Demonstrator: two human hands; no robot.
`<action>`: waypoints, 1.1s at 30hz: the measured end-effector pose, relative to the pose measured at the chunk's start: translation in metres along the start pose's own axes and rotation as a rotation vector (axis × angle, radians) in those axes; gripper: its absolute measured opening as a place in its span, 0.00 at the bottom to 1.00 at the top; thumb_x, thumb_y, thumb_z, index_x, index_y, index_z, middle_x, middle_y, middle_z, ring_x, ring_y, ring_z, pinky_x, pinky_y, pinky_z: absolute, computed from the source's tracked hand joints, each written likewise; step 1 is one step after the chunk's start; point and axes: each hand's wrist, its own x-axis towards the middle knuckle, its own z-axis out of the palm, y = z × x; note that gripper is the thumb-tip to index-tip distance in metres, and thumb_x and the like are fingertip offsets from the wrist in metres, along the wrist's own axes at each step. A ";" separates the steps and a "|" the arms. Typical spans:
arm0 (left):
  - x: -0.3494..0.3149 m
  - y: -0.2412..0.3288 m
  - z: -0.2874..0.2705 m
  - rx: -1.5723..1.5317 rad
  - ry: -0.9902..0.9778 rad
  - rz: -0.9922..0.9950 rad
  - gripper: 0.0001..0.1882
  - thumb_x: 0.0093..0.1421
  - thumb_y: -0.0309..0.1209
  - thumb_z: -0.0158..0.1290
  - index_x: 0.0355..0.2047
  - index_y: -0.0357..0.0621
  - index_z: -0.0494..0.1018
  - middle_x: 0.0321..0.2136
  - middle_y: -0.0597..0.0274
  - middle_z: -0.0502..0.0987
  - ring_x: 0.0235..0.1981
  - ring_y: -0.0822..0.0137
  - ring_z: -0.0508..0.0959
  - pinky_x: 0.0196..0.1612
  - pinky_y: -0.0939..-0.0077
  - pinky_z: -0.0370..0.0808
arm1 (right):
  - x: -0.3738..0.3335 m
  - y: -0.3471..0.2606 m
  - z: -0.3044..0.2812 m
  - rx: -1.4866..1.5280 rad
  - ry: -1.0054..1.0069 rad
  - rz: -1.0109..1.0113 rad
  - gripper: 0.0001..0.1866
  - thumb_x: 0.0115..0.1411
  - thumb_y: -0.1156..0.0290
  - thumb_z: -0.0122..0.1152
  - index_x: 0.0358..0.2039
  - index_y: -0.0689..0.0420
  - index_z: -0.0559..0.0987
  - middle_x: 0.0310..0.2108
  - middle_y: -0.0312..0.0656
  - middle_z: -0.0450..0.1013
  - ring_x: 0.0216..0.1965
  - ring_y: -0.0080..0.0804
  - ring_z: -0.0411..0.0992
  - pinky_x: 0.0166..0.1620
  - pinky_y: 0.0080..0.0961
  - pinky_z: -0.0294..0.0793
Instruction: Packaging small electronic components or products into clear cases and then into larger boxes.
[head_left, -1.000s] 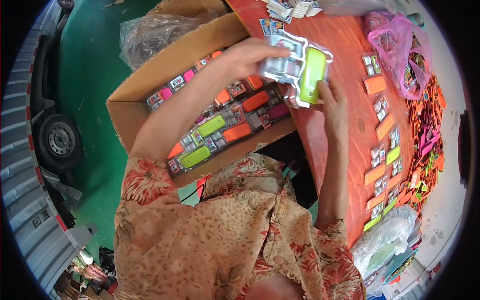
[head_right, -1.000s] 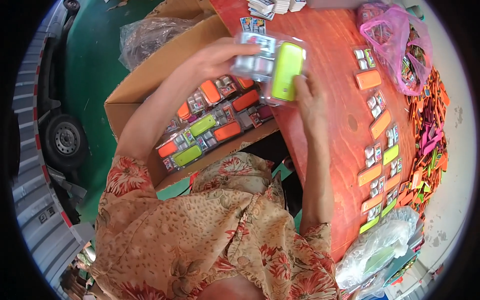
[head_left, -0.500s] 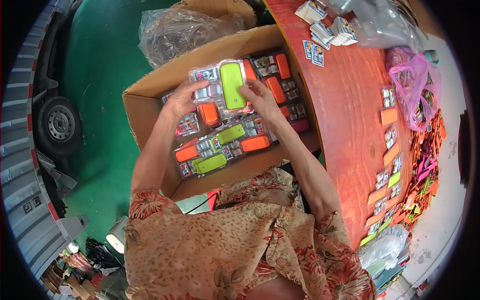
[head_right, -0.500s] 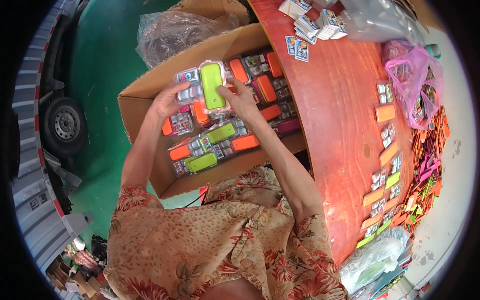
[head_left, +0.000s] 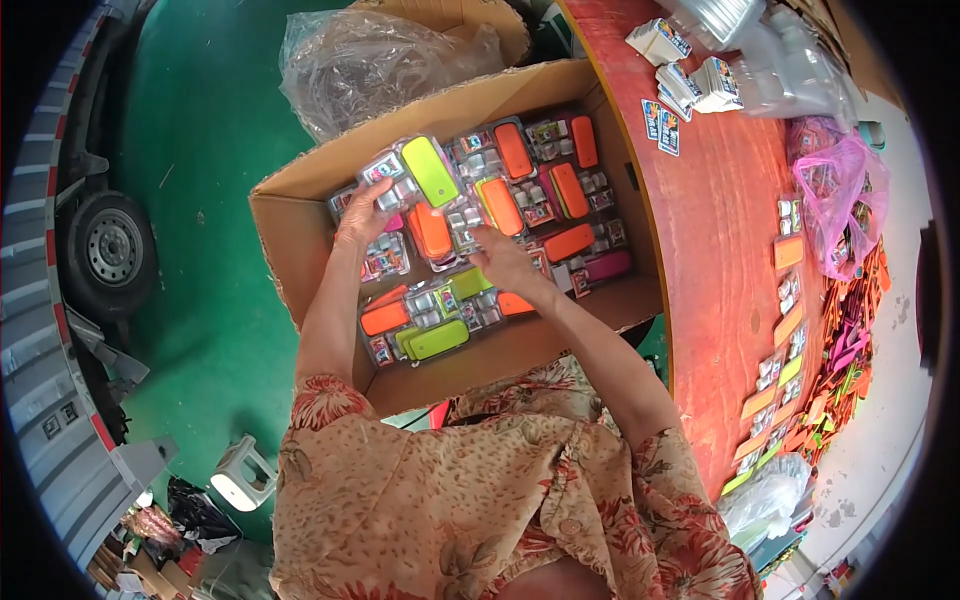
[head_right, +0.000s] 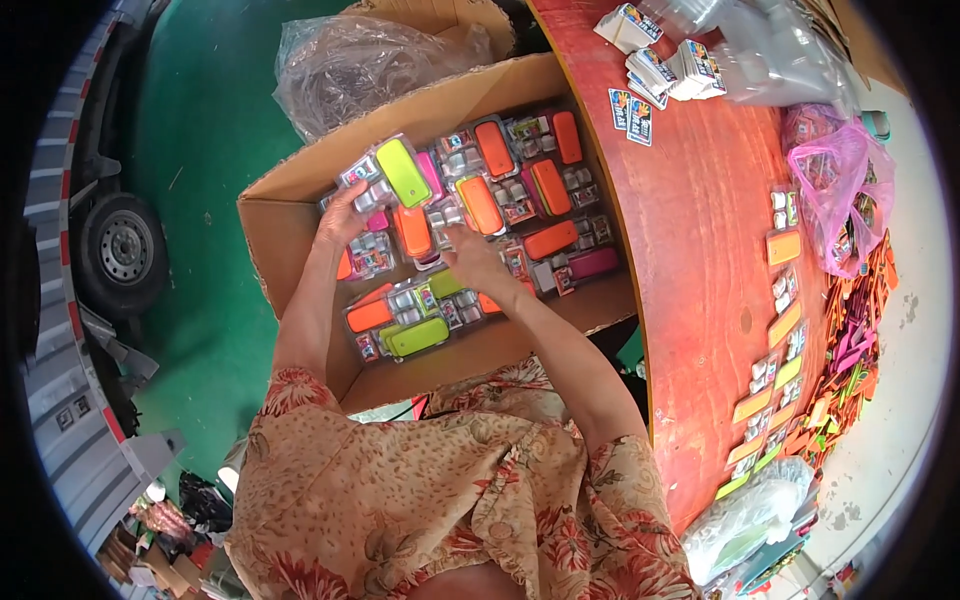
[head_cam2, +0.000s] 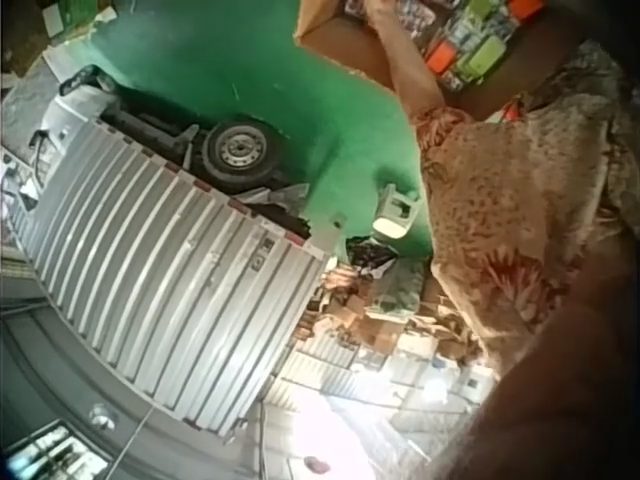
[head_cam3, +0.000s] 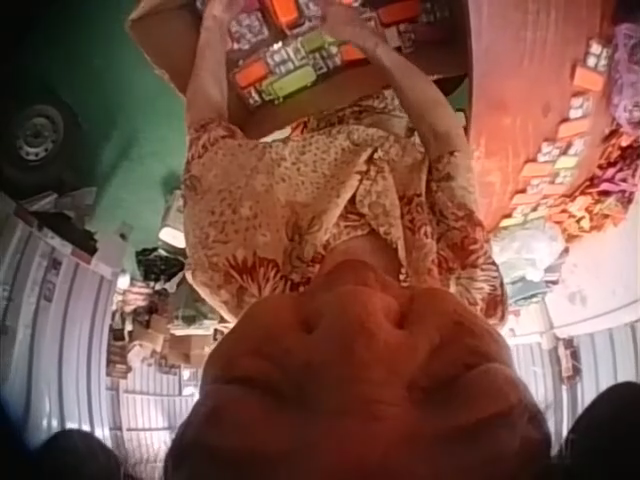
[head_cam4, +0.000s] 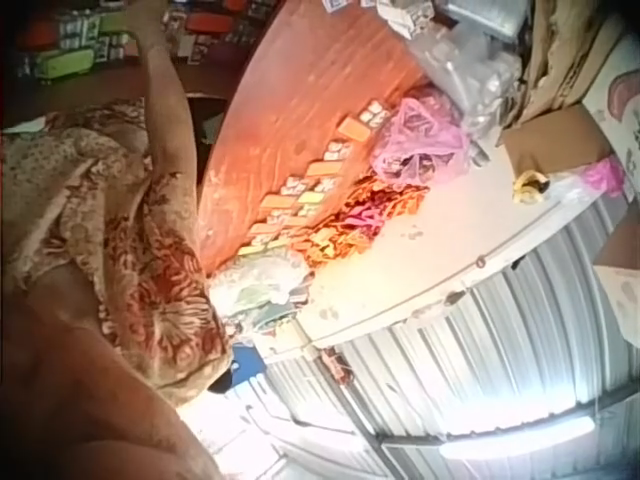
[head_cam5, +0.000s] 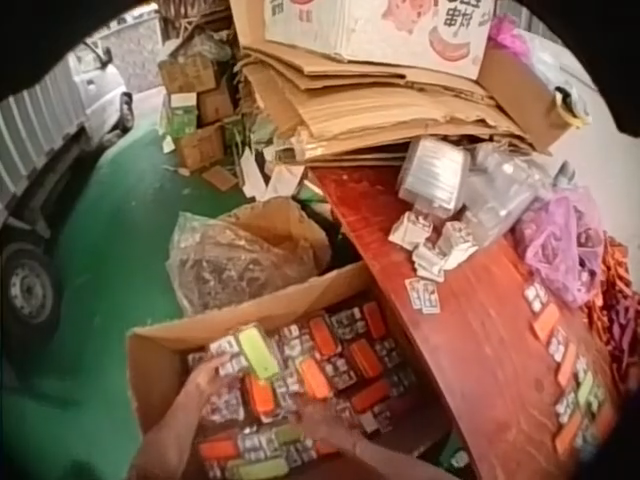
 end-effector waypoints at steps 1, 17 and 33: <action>0.005 0.001 -0.006 0.010 -0.008 0.010 0.23 0.48 0.26 0.55 0.45 0.49 0.63 0.40 0.64 0.71 0.40 0.63 0.72 0.40 0.57 0.70 | 0.002 0.007 0.010 -0.323 -0.018 -0.169 0.25 0.52 0.64 0.49 0.50 0.58 0.63 0.50 0.48 0.60 0.51 0.44 0.59 0.52 0.37 0.58; 0.004 -0.027 -0.001 0.009 0.119 0.030 0.25 0.46 0.23 0.55 0.46 0.49 0.62 0.39 0.65 0.71 0.40 0.65 0.72 0.43 0.65 0.70 | 0.025 0.036 0.051 -0.712 -0.218 -0.220 0.31 0.52 0.54 0.49 0.53 0.57 0.58 0.57 0.41 0.50 0.58 0.43 0.50 0.56 0.50 0.46; 0.052 -0.032 0.005 0.202 0.223 0.016 0.26 0.41 0.23 0.58 0.44 0.45 0.65 0.39 0.66 0.71 0.43 0.64 0.69 0.45 0.63 0.68 | 0.023 0.047 0.056 -0.824 -0.190 -0.285 0.33 0.49 0.50 0.52 0.51 0.56 0.60 0.56 0.40 0.51 0.56 0.43 0.51 0.56 0.49 0.44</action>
